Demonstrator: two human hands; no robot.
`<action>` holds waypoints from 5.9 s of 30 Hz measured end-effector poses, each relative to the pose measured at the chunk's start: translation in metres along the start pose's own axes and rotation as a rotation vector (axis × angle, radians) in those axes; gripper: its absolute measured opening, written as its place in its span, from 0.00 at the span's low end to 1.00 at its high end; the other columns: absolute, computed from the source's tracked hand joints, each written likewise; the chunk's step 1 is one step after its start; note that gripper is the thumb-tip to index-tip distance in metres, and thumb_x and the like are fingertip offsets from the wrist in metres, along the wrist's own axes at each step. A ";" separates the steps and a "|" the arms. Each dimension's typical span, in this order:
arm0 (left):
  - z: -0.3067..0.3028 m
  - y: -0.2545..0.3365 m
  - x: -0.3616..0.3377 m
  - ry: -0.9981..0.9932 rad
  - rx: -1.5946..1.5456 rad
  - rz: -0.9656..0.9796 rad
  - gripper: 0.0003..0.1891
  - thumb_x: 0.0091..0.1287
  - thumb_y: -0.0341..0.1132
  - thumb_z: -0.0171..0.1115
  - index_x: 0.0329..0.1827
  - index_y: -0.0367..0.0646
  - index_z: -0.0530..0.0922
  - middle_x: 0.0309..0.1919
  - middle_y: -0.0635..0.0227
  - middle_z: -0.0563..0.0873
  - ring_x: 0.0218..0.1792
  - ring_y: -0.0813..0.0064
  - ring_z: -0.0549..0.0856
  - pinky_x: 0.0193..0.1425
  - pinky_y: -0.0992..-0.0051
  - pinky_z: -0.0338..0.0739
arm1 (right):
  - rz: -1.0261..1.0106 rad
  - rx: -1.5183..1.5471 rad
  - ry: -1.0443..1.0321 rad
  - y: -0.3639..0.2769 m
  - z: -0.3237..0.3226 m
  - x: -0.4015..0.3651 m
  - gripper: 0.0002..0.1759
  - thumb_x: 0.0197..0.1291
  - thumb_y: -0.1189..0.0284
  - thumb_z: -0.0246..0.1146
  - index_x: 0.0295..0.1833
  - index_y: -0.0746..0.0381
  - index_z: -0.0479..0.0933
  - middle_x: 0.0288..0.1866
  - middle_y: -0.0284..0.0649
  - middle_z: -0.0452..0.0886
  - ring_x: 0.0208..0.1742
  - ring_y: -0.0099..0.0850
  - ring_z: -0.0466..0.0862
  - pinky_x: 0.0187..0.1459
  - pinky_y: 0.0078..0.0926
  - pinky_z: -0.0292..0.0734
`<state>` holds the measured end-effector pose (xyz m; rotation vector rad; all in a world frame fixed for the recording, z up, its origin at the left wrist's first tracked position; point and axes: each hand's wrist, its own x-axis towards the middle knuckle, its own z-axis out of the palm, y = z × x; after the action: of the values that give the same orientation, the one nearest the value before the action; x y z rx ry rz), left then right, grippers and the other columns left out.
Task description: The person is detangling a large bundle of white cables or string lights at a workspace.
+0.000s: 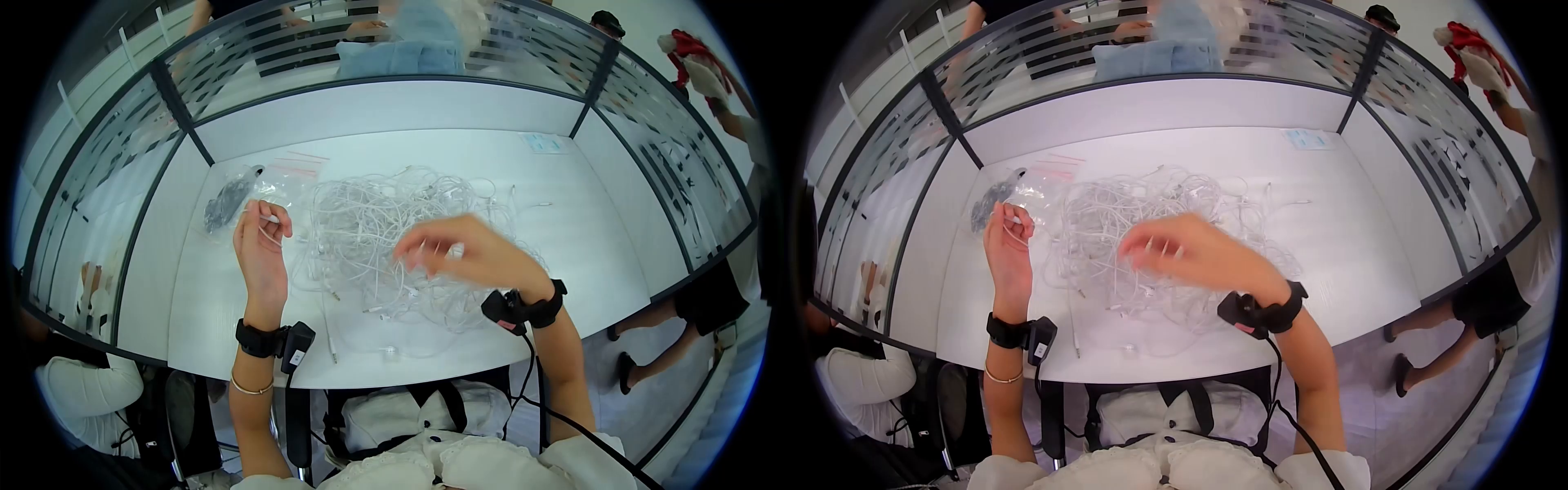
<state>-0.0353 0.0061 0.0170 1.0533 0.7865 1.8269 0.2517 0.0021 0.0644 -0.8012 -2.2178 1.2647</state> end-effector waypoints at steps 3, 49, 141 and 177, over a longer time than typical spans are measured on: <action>-0.001 0.000 0.000 -0.012 0.008 -0.006 0.15 0.76 0.41 0.47 0.30 0.45 0.67 0.25 0.68 0.75 0.28 0.78 0.72 0.36 0.77 0.66 | 0.052 -0.178 0.303 0.017 -0.017 0.001 0.12 0.66 0.67 0.58 0.49 0.61 0.81 0.41 0.34 0.84 0.37 0.21 0.79 0.38 0.20 0.73; 0.002 -0.003 -0.002 -0.027 0.032 -0.014 0.14 0.76 0.39 0.48 0.30 0.44 0.68 0.26 0.69 0.74 0.29 0.79 0.75 0.34 0.78 0.67 | 0.006 -0.283 0.139 0.048 -0.032 -0.002 0.11 0.62 0.67 0.62 0.46 0.60 0.82 0.35 0.35 0.83 0.35 0.25 0.81 0.35 0.23 0.74; 0.016 -0.001 -0.010 -0.300 0.274 -0.119 0.16 0.75 0.40 0.45 0.37 0.39 0.77 0.22 0.68 0.77 0.22 0.79 0.76 0.27 0.79 0.69 | 0.070 -0.078 -0.241 0.009 -0.037 -0.022 0.22 0.61 0.78 0.52 0.62 0.58 0.74 0.31 0.35 0.84 0.34 0.23 0.83 0.41 0.23 0.77; 0.015 0.003 -0.012 -0.264 0.211 -0.029 0.15 0.75 0.38 0.44 0.34 0.39 0.74 0.25 0.68 0.76 0.24 0.78 0.78 0.30 0.77 0.71 | -0.281 -0.383 0.706 0.000 -0.006 0.006 0.01 0.57 0.78 0.64 0.33 0.63 0.79 0.29 0.31 0.81 0.30 0.19 0.78 0.31 0.17 0.68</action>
<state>-0.0198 -0.0049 0.0218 1.3789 0.8401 1.5629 0.2515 0.0101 0.0677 -0.8621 -1.8927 0.3338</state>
